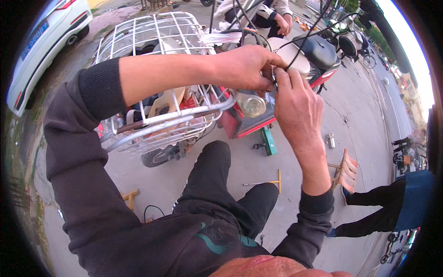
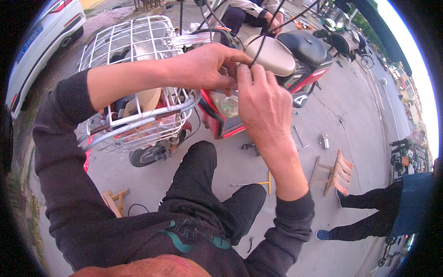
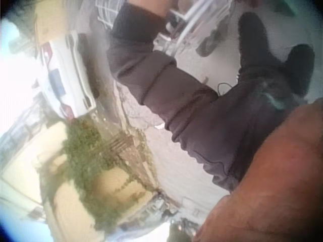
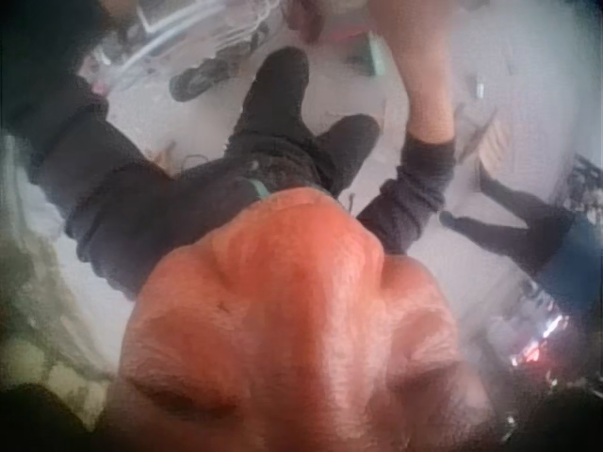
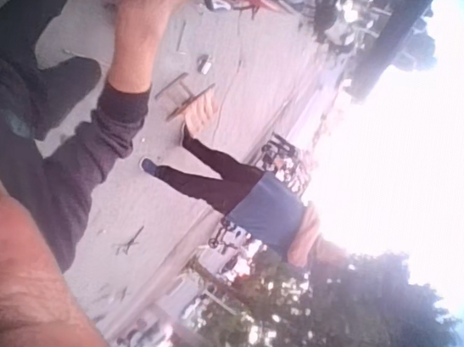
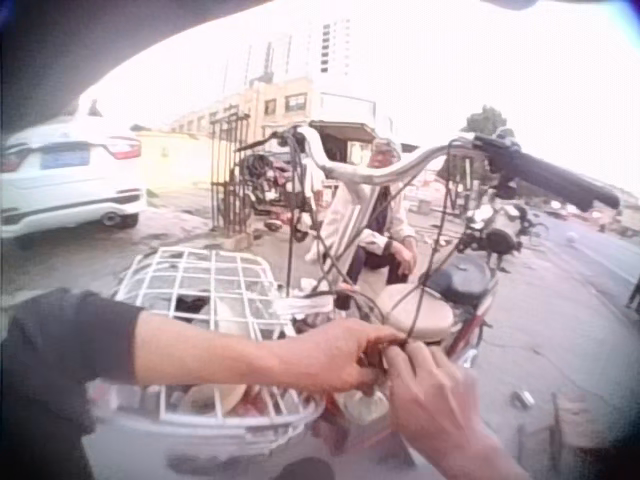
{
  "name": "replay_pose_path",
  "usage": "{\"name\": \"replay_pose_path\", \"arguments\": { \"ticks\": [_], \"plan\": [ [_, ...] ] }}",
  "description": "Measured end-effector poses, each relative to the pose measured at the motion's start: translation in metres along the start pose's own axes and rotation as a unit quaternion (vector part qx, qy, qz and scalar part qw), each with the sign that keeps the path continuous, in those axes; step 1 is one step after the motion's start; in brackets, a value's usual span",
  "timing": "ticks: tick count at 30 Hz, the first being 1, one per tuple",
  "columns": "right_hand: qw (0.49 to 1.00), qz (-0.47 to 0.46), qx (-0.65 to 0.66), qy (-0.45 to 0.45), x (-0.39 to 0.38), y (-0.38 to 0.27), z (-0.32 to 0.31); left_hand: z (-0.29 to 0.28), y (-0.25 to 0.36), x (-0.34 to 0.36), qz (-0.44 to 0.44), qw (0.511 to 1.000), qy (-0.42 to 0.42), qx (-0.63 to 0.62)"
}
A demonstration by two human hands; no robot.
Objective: The person repairs wiring on a red electric scooter. They strip and twist wires, wrap connections with electrical tape, and route the wires along the handlebars. The person also briefly handles a small black component near the handlebar controls.
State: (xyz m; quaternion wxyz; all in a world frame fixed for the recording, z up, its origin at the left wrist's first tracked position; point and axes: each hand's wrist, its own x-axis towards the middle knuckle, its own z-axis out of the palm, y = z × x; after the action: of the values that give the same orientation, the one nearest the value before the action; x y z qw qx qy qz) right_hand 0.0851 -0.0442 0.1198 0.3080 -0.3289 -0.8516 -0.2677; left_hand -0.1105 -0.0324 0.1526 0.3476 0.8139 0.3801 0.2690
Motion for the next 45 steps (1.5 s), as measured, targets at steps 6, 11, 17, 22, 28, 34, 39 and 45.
{"name": "replay_pose_path", "arguments": {
  "ticks": [6,11,17,22,28,34,39,45],
  "plan": [
    [0.985,-0.099,-0.127,-0.059,0.015,0.016,-0.002,-0.004,0.006,-0.005,0.011,0.992,0.076,0.103],
    [0.964,-0.160,-0.210,-0.018,0.008,0.017,-0.006,-0.001,0.001,-0.002,0.011,0.995,0.045,0.087],
    [0.937,-0.226,-0.267,0.021,0.011,0.026,-0.017,-0.008,0.013,0.002,0.002,0.993,0.039,0.113],
    [0.909,-0.286,-0.304,0.013,0.010,0.029,-0.018,-0.008,-0.005,0.004,-0.011,0.990,0.040,0.135],
    [0.938,-0.300,-0.168,-0.038,0.023,0.041,-0.022,-0.002,-0.015,0.005,0.030,0.997,0.030,0.061],
    [0.955,-0.234,-0.074,-0.169,0.049,0.042,-0.037,-0.018,-0.004,0.011,-0.056,0.997,-0.005,0.058],
    [0.980,-0.172,0.025,-0.094,0.040,0.044,-0.029,-0.018,-0.001,0.008,-0.075,0.997,0.010,-0.010],
    [0.821,0.285,0.453,0.201,-0.051,0.065,0.013,-0.027,0.005,0.013,-0.109,0.983,0.148,0.020]
  ]
}}
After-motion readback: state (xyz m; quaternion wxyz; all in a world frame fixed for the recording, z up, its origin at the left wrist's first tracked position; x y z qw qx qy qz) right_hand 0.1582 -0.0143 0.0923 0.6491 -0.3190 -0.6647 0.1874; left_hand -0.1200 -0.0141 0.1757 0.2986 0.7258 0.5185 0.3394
